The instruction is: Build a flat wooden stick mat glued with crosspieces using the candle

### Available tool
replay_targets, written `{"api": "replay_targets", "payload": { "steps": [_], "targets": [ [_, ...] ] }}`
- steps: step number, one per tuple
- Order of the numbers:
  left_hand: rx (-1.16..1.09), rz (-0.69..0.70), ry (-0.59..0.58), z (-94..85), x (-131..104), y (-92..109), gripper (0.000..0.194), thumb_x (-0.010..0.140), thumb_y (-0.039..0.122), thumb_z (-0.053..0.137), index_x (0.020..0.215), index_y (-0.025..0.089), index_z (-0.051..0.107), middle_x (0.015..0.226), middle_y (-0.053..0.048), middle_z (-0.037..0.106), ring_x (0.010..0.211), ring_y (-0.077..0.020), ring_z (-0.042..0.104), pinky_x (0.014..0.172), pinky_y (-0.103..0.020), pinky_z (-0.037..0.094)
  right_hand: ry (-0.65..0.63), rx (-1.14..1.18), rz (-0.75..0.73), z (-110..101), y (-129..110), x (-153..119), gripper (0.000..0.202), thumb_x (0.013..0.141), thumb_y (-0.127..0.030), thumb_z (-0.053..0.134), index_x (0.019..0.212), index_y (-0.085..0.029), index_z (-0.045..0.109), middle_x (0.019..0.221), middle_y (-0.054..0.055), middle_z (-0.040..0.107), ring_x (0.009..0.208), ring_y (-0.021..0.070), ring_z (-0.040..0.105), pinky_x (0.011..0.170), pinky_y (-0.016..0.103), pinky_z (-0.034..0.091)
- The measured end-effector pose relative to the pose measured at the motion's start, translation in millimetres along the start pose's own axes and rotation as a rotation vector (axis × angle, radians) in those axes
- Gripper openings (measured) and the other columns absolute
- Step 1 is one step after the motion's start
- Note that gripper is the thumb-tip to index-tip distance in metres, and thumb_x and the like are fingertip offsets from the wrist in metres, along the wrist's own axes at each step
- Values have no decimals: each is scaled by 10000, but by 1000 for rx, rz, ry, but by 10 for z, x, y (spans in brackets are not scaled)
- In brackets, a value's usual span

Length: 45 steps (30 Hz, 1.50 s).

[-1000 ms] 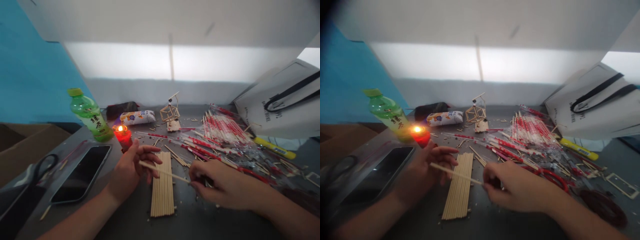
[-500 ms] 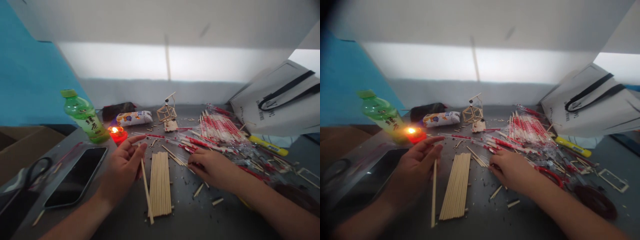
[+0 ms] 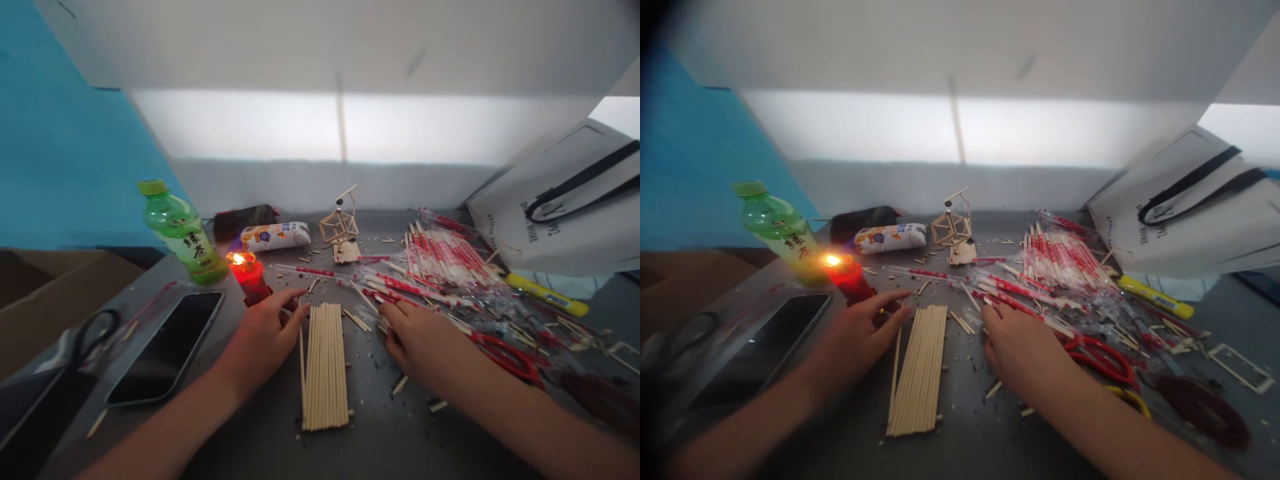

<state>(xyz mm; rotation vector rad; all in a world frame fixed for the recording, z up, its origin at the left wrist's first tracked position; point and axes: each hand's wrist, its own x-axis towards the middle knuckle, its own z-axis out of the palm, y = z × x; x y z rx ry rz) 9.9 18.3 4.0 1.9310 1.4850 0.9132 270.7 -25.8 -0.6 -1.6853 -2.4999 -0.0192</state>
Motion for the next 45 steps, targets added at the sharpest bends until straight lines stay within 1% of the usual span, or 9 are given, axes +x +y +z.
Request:
{"api": "replay_targets", "payload": {
  "steps": [4,9,19,28,32,35,37,41,45],
  "targets": [
    [51,34,-39,46,-9,-52,326,891,329,628,1174,199,722,830,-30,748,675,-203,681,675,-341,547,8,32,8,10,32,10,153,912,-117,489,1007,-153,603,936,94,638,845,241,633,725,352,463],
    [70,20,-76,45,-20,-25,370,872,318,647,1206,167,700,880,-54,760,640,-188,673,632,-334,562,-7,54,10,58,33,21,118,952,-183,490,944,-159,605,1004,115,603,821,233,624,724,367,483],
    [91,-52,-141,-1,-21,-14,264,830,335,694,1035,181,757,790,-42,764,691,-230,705,650,-349,557,9,73,42,75,14,39,122,940,-135,465,934,-157,584,1004,113,591,847,237,621,760,387,504],
    [85,-96,-197,-54,-16,-9,248,853,289,675,1066,183,747,877,-32,783,796,-223,726,742,-340,556,212,242,88,-55,46,48,107,960,-161,447,966,-185,551,1048,105,564,928,244,605,838,405,468],
    [69,-99,-209,-43,-2,-44,234,864,282,663,1064,188,739,916,-30,793,840,-220,738,783,-342,568,226,366,133,-52,73,59,58,939,-161,473,940,-206,510,900,57,592,789,210,598,714,343,451],
    [62,-97,-211,-31,1,-63,229,869,289,662,1063,196,739,940,-29,798,859,-221,745,800,-347,575,218,454,162,-23,113,72,222,920,-139,501,1135,-194,504,837,17,622,680,180,597,648,310,434],
    [65,-94,-213,-28,-5,-57,217,867,286,666,1049,200,746,940,-28,799,859,-220,746,803,-348,576,227,471,151,-1,145,85,379,908,-118,511,1279,-190,478,881,25,648,715,184,616,678,315,445],
    [85,-81,-207,-27,-32,-20,239,877,308,663,1064,183,743,918,-40,790,819,-221,737,758,-349,583,223,448,122,13,181,108,155,949,-181,506,1040,-189,632,908,57,645,811,213,610,729,346,445],
    [125,-38,-198,-16,-72,22,327,878,370,673,1111,146,727,867,-61,761,759,-236,714,722,-383,589,222,547,154,-11,164,106,174,978,-300,532,977,-212,682,1004,71,620,856,212,604,740,348,460]
  ]
}}
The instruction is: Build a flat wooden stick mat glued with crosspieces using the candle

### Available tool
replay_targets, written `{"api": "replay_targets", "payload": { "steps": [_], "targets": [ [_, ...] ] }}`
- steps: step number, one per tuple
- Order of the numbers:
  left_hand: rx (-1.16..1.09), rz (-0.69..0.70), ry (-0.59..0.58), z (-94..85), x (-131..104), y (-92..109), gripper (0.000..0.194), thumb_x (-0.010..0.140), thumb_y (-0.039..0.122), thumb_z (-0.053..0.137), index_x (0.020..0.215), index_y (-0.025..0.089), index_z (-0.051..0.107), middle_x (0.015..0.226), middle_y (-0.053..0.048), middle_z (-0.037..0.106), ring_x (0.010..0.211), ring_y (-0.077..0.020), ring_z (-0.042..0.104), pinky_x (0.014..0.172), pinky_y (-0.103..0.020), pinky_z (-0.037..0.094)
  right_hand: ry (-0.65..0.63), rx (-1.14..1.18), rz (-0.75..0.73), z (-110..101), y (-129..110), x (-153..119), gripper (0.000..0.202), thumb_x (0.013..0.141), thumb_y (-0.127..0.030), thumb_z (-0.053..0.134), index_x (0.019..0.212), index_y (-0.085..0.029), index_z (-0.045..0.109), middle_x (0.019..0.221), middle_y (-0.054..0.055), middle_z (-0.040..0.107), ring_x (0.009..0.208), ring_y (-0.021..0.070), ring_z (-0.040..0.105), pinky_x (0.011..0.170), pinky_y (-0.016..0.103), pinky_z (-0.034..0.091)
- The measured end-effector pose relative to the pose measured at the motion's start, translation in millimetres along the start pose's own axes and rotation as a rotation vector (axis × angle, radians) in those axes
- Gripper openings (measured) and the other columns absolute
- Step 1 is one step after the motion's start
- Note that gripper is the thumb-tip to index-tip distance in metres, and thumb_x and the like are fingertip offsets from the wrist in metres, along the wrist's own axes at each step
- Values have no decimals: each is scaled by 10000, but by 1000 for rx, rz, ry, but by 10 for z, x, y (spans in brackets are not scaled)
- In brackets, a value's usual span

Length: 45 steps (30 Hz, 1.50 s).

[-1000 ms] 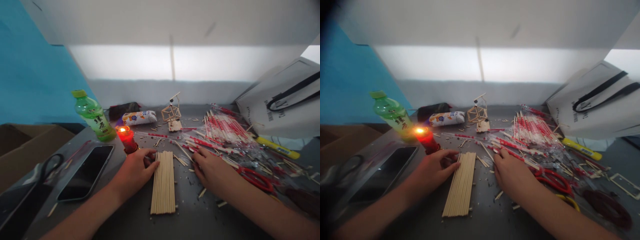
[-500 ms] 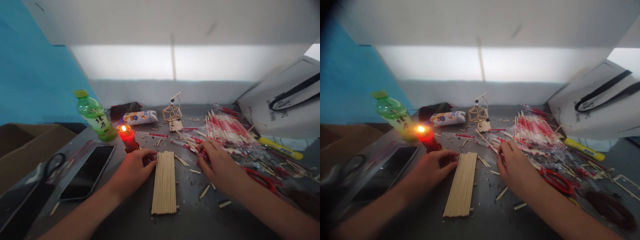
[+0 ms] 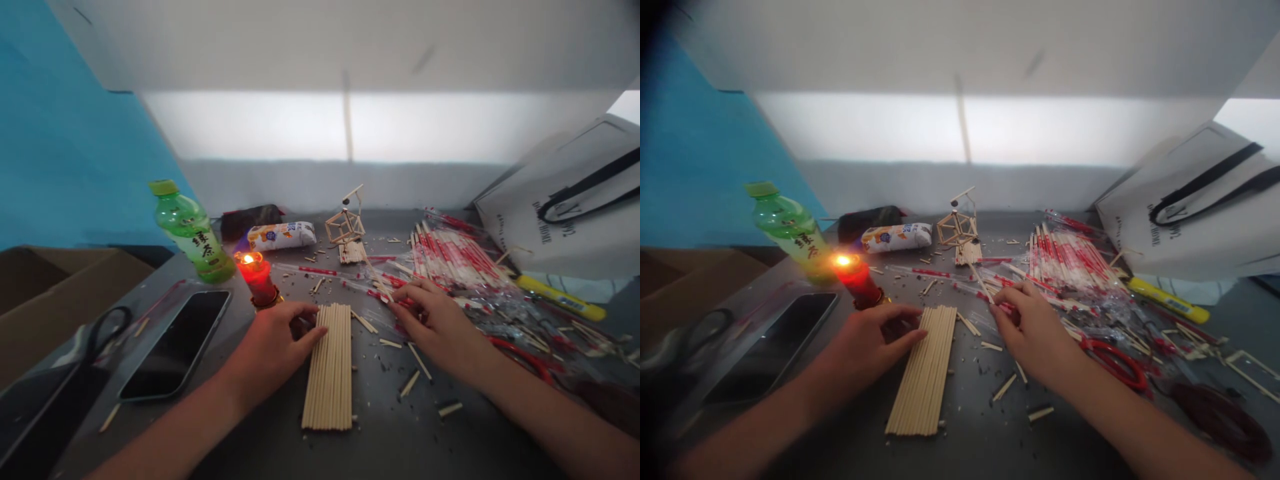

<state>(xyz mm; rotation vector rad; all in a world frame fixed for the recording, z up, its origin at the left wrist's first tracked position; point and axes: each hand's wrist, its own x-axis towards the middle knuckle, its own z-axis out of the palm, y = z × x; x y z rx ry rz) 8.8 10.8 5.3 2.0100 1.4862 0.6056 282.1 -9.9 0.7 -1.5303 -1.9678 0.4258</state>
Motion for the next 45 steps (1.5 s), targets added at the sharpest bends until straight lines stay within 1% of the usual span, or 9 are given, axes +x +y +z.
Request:
{"api": "replay_targets", "payload": {
  "steps": [4,8,12,16,23,29,35,41,45],
  "targets": [
    [61,91,22,33,-46,43,352,894,384,652,1150,152,718,1086,-110,723,943,-271,700,910,-457,554,36,107,37,-49,-68,9,193,980,-360,553,934,-222,681,881,40,615,753,192,581,647,320,444],
    [166,184,-5,78,-120,40,485,916,457,630,1285,144,661,1368,-152,636,1257,-310,604,1104,-485,460,136,197,22,-149,-205,6,169,950,-374,617,931,-226,698,995,56,641,811,192,593,638,306,438],
    [241,166,-108,84,-214,3,745,869,579,658,1460,147,517,1548,-158,494,1419,-326,467,1187,-509,365,-124,552,195,-135,-356,-118,147,946,-358,635,1033,-240,650,812,-3,626,715,159,596,593,269,441],
    [234,147,-181,-3,-288,68,866,781,561,751,1511,194,461,1612,-117,404,1458,-314,413,1204,-481,331,-367,658,345,76,-428,-290,549,875,-235,709,1364,-289,464,852,-29,663,726,153,639,618,262,493],
    [245,76,-356,-109,-271,95,1101,612,504,881,1553,216,387,1660,-108,272,1490,-345,341,1214,-499,288,-454,628,435,369,-454,-354,752,884,-183,645,1534,-309,289,794,-30,647,597,148,649,440,210,465],
    [199,105,-365,-80,-216,16,1053,600,532,891,1522,285,445,1651,-88,284,1486,-374,331,1209,-546,283,-485,626,463,422,-490,-360,751,912,-193,609,1571,-335,277,854,3,667,530,128,655,367,172,450],
    [246,64,-407,-93,-224,112,1051,631,539,872,1521,172,448,1650,-139,266,1496,-361,312,1219,-506,262,-457,579,426,473,-462,-401,731,925,-208,590,1576,-333,283,865,18,682,543,138,676,361,164,454],
    [261,70,-387,-68,-243,85,1031,646,523,869,1526,194,444,1663,-110,254,1497,-342,322,1216,-476,283,-477,590,405,491,-455,-405,732,951,-217,543,1595,-363,228,855,9,680,507,126,653,366,175,484],
    [250,60,-406,-59,-250,63,1044,653,550,858,1533,185,430,1669,-109,239,1502,-348,308,1218,-489,275,-466,540,318,481,-468,-373,634,957,-212,544,1554,-301,350,835,9,697,529,120,660,416,177,480]
  ]
}}
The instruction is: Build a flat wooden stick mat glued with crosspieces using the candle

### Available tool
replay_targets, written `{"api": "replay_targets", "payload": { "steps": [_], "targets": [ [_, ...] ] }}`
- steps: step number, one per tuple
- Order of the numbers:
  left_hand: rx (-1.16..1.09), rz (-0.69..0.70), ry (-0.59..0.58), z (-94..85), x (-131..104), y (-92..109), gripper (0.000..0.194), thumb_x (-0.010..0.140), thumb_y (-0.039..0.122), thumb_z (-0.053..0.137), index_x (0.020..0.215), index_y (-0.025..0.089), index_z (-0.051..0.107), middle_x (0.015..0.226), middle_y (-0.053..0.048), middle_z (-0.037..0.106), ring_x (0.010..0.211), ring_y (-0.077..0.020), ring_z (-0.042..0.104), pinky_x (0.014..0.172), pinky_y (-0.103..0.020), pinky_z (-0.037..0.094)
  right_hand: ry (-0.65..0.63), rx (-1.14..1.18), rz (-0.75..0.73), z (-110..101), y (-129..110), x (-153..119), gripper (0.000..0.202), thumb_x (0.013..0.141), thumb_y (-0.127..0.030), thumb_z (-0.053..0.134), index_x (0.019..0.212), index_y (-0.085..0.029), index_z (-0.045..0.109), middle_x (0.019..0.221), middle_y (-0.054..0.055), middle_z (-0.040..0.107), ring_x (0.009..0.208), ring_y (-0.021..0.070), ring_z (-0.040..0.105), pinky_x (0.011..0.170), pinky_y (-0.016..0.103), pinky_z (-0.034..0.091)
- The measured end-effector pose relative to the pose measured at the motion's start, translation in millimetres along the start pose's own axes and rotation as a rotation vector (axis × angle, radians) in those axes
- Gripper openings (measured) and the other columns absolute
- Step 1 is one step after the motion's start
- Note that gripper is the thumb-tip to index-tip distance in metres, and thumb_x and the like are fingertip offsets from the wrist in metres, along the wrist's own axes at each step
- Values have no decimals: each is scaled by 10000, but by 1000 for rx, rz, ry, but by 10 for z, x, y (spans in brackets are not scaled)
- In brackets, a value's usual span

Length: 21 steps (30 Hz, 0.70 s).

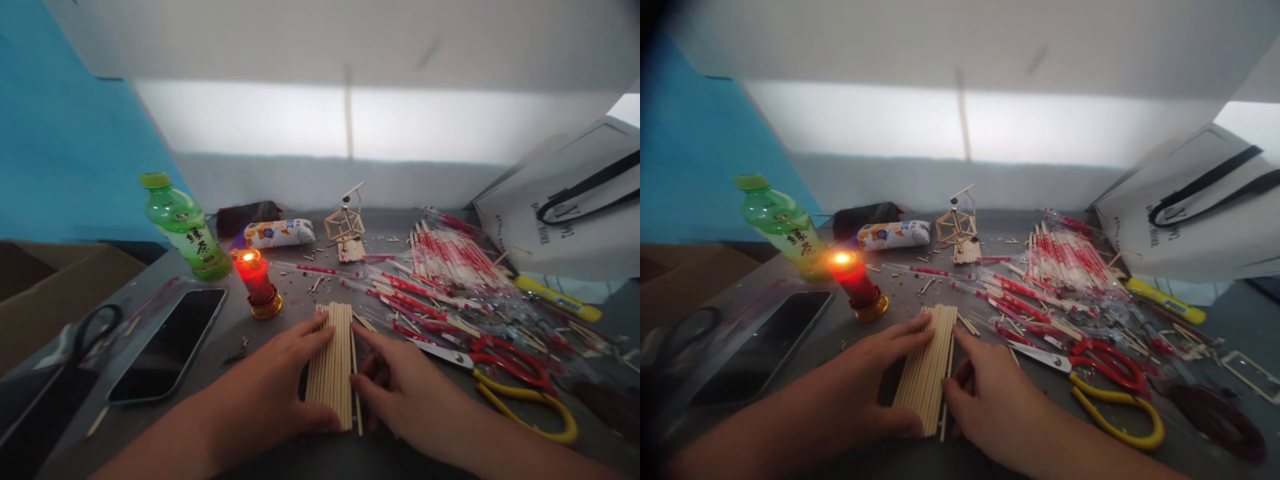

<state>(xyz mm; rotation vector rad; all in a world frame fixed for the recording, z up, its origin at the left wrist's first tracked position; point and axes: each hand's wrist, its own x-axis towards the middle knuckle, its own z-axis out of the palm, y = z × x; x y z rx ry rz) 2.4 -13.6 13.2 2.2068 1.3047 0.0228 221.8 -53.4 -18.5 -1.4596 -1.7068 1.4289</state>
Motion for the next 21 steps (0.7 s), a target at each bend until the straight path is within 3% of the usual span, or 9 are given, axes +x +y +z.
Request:
{"api": "replay_targets", "payload": {
  "steps": [6,15,18,21],
  "targets": [
    [-18,37,23,38,1,-60,1043,666,549,850,1541,190,411,1673,-114,234,1504,-337,307,1223,-483,258,61,-123,-93,-22,-31,33,386,938,-187,579,1316,-264,593,901,5,690,499,79,609,428,170,466],
    [-46,85,48,61,20,-106,1036,646,554,869,1539,284,418,1665,-84,259,1482,-365,345,1216,-512,291,-43,-139,-32,-67,-84,46,246,954,-185,573,1189,-239,624,814,-17,666,415,71,553,369,171,412],
    [-53,107,51,53,6,-127,1020,663,560,859,1539,293,412,1663,-72,273,1487,-363,334,1218,-523,289,16,-262,-125,-113,-138,11,336,925,-193,620,1257,-246,619,857,0,671,528,107,597,509,225,492],
    [-70,114,62,52,0,-158,1044,623,610,866,1524,302,438,1660,-71,291,1488,-379,325,1220,-543,280,46,-347,-222,-171,-194,-65,604,823,-249,760,1389,-305,556,1023,27,681,858,194,661,755,298,534]
  ]
}}
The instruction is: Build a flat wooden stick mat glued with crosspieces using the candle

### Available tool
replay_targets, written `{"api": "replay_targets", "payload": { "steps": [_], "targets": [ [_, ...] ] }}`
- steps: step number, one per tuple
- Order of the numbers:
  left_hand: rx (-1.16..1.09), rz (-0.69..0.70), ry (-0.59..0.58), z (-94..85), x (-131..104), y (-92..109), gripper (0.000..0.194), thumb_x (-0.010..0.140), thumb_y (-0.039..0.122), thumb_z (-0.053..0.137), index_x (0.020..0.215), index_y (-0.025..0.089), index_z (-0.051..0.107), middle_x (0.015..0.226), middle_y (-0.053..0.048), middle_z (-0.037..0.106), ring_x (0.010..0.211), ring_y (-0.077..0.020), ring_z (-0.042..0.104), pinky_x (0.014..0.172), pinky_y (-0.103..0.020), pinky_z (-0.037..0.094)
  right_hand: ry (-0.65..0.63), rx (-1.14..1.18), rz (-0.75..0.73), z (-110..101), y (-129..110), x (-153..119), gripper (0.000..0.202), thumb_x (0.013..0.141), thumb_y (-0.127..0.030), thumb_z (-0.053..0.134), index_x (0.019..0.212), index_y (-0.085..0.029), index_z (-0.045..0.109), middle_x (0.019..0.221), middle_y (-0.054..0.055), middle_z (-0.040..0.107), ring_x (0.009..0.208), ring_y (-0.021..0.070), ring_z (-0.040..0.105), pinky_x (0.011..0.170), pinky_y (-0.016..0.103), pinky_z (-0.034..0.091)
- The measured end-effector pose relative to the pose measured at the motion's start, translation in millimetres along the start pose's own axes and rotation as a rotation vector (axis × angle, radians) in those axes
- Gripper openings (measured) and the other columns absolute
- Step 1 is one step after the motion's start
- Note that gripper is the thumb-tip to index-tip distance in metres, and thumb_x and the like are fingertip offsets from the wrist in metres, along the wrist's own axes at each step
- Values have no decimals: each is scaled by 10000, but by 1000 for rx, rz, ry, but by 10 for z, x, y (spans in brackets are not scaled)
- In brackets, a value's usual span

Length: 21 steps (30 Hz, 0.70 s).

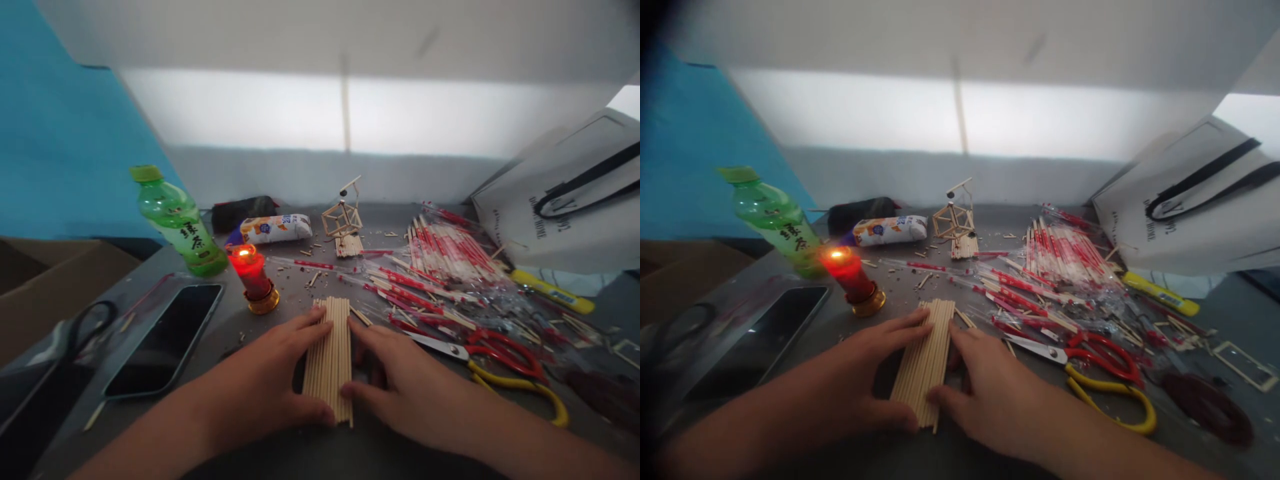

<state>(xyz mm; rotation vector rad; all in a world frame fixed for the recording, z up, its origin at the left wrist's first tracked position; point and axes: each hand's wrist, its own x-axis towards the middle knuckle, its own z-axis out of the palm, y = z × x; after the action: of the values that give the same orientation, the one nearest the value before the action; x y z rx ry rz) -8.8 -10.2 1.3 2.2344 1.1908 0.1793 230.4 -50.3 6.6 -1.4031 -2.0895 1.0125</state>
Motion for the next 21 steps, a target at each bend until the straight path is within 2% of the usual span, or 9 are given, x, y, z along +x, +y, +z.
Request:
{"api": "replay_targets", "payload": {
  "steps": [3,6,10,14,18,21],
  "targets": [
    [-3,-4,1,0,8,-21,1083,572,580,906,1516,305,452,1665,-73,277,1488,-392,317,1222,-547,272,-68,-45,29,-39,0,-79,843,708,-380,859,1463,-365,486,1302,59,606,1101,278,612,889,374,518],
    [6,-19,-18,-8,16,-4,1106,573,565,911,1530,298,426,1670,-72,259,1492,-387,313,1223,-547,261,-106,-81,101,-15,42,-122,943,669,-443,872,1506,-365,445,1427,81,523,1171,314,582,929,411,508],
    [11,-48,-33,-36,-1,94,1064,613,492,908,1531,252,427,1658,-92,287,1482,-360,351,1219,-509,288,-112,-70,125,17,66,-114,926,704,-437,842,1524,-380,414,1426,61,515,1147,291,599,924,405,516],
    [-12,-68,10,-56,-20,161,1007,630,423,908,1515,277,451,1641,-79,331,1468,-342,384,1208,-483,323,-126,-66,128,2,25,-96,883,726,-436,819,1515,-359,429,1396,53,538,1117,273,611,916,396,525],
    [10,-62,-37,-45,-1,100,1079,589,508,911,1525,258,437,1659,-91,280,1482,-371,344,1216,-514,290,-139,-77,161,-16,-45,-90,839,722,-398,816,1486,-316,480,1394,61,544,1181,287,589,995,418,496],
    [12,-48,-32,-27,17,40,1086,587,544,903,1530,300,424,1666,-79,262,1487,-377,329,1215,-535,278,-153,-75,181,-25,-79,-103,816,721,-375,819,1470,-312,503,1436,63,518,1226,291,573,1016,405,488]
  ]
}}
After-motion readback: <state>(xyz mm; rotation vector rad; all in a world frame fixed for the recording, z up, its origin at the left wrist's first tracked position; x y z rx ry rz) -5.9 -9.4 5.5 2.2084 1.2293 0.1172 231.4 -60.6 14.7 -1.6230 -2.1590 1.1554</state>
